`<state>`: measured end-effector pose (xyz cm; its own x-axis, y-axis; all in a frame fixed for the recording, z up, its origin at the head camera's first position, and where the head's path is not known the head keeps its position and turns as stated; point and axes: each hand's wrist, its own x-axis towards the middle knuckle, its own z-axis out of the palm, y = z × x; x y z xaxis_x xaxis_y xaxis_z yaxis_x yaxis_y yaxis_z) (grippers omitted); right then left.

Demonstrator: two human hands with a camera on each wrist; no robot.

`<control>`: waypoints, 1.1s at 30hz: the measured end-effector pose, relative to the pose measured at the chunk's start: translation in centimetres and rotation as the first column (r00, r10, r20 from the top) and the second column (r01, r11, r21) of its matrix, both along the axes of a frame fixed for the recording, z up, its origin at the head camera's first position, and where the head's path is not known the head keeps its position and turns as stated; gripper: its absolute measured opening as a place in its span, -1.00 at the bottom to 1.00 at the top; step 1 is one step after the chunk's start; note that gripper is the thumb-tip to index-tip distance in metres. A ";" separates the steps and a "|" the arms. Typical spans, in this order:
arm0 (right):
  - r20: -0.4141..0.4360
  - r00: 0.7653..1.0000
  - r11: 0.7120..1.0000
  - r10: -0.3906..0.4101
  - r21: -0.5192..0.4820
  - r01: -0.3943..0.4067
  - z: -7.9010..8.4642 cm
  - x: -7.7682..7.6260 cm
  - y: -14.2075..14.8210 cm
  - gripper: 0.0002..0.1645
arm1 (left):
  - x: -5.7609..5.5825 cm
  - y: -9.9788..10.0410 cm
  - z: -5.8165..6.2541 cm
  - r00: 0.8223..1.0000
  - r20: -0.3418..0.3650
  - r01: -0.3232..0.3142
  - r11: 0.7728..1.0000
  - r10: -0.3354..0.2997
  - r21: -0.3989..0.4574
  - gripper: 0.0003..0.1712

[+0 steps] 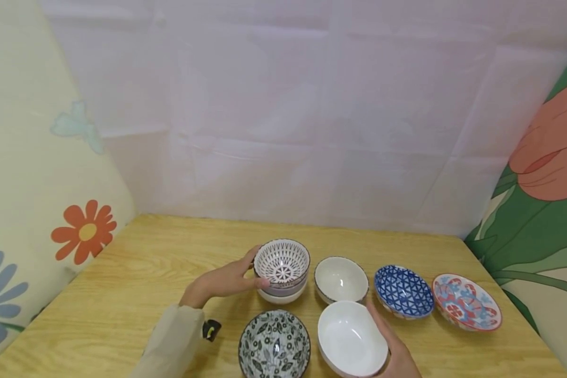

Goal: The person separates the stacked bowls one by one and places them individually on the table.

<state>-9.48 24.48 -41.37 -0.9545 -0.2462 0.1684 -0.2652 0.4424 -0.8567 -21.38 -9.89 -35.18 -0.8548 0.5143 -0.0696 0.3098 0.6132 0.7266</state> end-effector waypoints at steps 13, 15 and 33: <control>-0.038 0.997 0.997 0.065 -0.047 -0.067 -0.4 -0.1 0.3 0.29 | 0.1 0.0 0.1 1.000 0.001 -0.013 0.999 0.013 -0.033 0.09; -0.016 0.997 0.994 0.080 -0.073 -0.081 -0.5 -0.1 0.3 0.29 | 0.1 0.0 0.1 1.000 0.002 -0.014 0.999 0.014 -0.036 0.09; 0.134 0.972 0.966 0.193 -0.202 -0.164 -2.2 -0.8 1.5 0.28 | 0.1 -0.1 0.1 1.000 0.010 -0.024 0.999 0.025 -0.048 0.10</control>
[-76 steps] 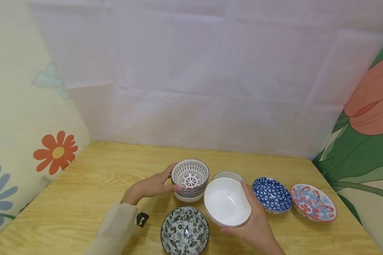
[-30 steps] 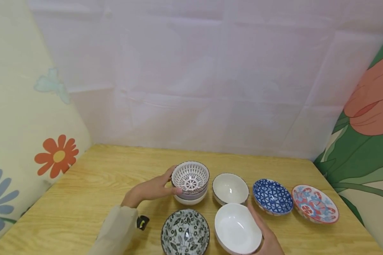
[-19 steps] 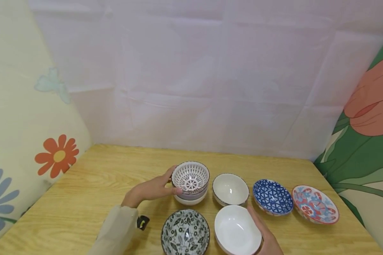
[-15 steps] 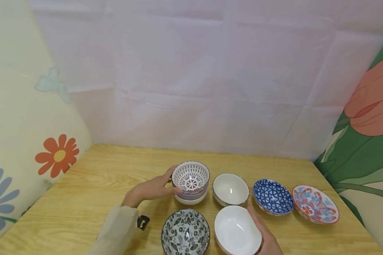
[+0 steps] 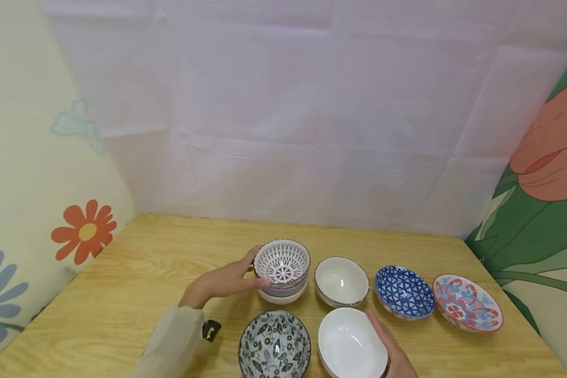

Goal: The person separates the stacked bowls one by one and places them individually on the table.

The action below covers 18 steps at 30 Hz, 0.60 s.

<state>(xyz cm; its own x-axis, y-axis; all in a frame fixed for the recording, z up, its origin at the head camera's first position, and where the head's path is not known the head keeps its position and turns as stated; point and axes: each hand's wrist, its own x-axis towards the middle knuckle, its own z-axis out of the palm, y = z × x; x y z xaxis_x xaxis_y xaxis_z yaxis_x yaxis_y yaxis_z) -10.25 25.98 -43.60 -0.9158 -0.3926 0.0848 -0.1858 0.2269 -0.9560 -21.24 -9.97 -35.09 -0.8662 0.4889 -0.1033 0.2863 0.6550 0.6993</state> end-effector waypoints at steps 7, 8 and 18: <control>0.126 0.992 0.998 0.017 -0.061 -0.009 -0.8 -0.3 0.6 0.29 | 0.1 0.0 0.1 1.000 0.000 -0.003 1.000 0.003 0.006 0.10; 0.140 0.990 0.998 0.021 -0.069 -0.012 -0.9 -0.4 0.7 0.30 | 0.1 0.0 0.0 1.000 0.000 -0.003 1.000 0.003 0.006 0.10; 0.292 0.954 0.989 0.061 -0.144 -0.019 -1.4 -0.6 1.1 0.32 | 0.1 0.0 0.0 1.000 -0.002 -0.008 1.000 0.009 0.002 0.08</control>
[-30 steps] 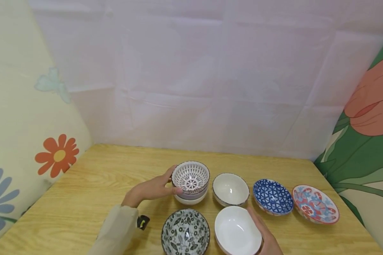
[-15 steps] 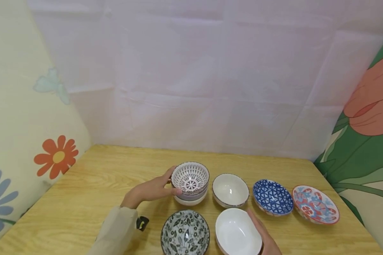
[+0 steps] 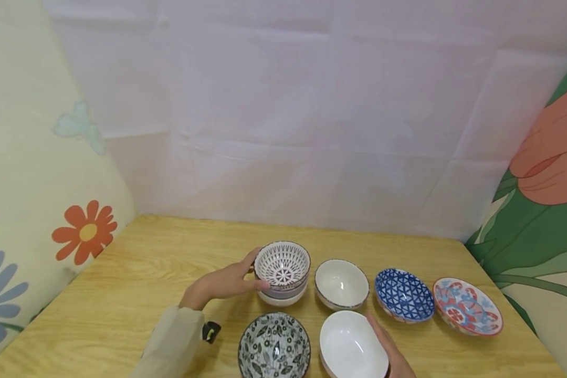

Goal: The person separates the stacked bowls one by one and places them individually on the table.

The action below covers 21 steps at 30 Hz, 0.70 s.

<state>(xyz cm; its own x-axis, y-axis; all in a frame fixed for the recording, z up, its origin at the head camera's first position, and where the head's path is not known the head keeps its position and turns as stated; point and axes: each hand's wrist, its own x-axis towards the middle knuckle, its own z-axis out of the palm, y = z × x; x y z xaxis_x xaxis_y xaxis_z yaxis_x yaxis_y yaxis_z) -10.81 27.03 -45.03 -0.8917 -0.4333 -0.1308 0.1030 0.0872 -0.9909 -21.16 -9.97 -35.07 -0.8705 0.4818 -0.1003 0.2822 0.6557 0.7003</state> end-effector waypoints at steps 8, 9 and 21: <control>0.016 0.999 0.998 0.042 -0.049 -0.041 0.0 -0.2 0.1 0.32 | 0.0 0.0 0.1 1.000 0.000 -0.004 1.000 0.004 -0.016 0.11; 0.019 0.999 0.998 0.045 -0.045 -0.044 0.0 -0.2 0.2 0.32 | 0.0 0.0 0.1 1.000 0.002 -0.003 1.000 0.003 -0.015 0.12; 0.071 0.996 0.997 0.057 -0.054 -0.053 -0.3 -0.5 0.5 0.26 | 0.1 0.1 0.1 1.000 -0.001 -0.002 1.000 0.002 -0.006 0.12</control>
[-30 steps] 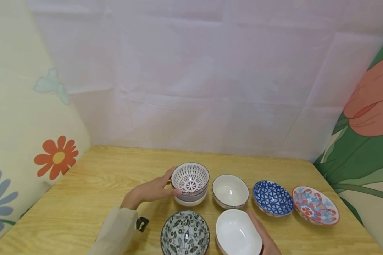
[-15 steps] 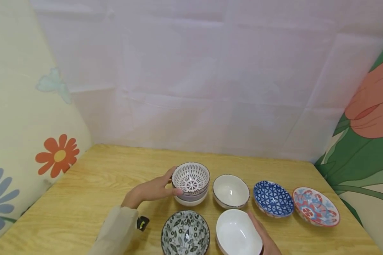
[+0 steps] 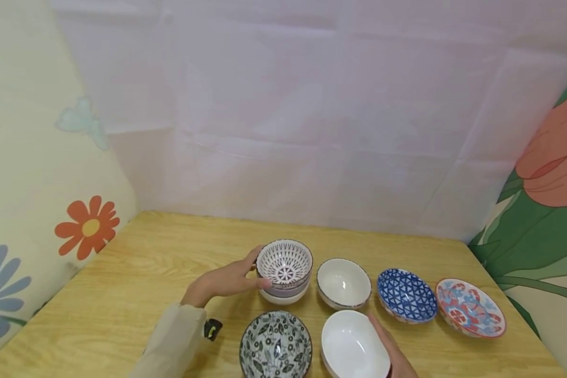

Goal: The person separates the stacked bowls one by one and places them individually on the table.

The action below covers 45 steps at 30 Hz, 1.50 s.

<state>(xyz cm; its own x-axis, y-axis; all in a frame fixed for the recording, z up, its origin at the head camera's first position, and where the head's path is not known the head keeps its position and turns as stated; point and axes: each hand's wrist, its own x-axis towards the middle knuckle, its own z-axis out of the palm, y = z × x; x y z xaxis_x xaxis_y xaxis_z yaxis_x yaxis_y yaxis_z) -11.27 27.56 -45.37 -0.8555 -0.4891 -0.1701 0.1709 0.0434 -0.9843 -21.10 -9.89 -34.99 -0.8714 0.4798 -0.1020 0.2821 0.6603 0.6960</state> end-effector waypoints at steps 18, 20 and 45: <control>-0.215 0.975 0.990 0.053 0.139 -0.023 1.0 -0.1 0.8 0.05 | 0.0 0.1 0.3 1.000 -0.006 0.004 1.000 -0.004 -0.008 0.10; -0.209 0.977 0.987 0.050 0.162 -0.016 1.2 -0.1 0.8 0.07 | 0.0 0.1 0.2 1.000 -0.003 0.003 1.000 -0.003 -0.012 0.10; -0.523 0.848 0.800 -0.083 0.472 0.370 7.6 0.4 -2.3 -0.08 | 0.0 0.0 0.0 1.000 0.011 0.000 1.000 0.000 0.002 0.11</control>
<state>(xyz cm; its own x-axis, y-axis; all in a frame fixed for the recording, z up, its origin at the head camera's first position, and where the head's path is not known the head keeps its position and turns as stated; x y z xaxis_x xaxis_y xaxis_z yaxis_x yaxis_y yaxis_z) -10.88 25.30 -37.73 -0.9708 -0.2197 0.0963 -0.2130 0.6052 -0.7671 -21.10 -9.86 -34.96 -0.8705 0.4796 -0.1104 0.2744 0.6592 0.7001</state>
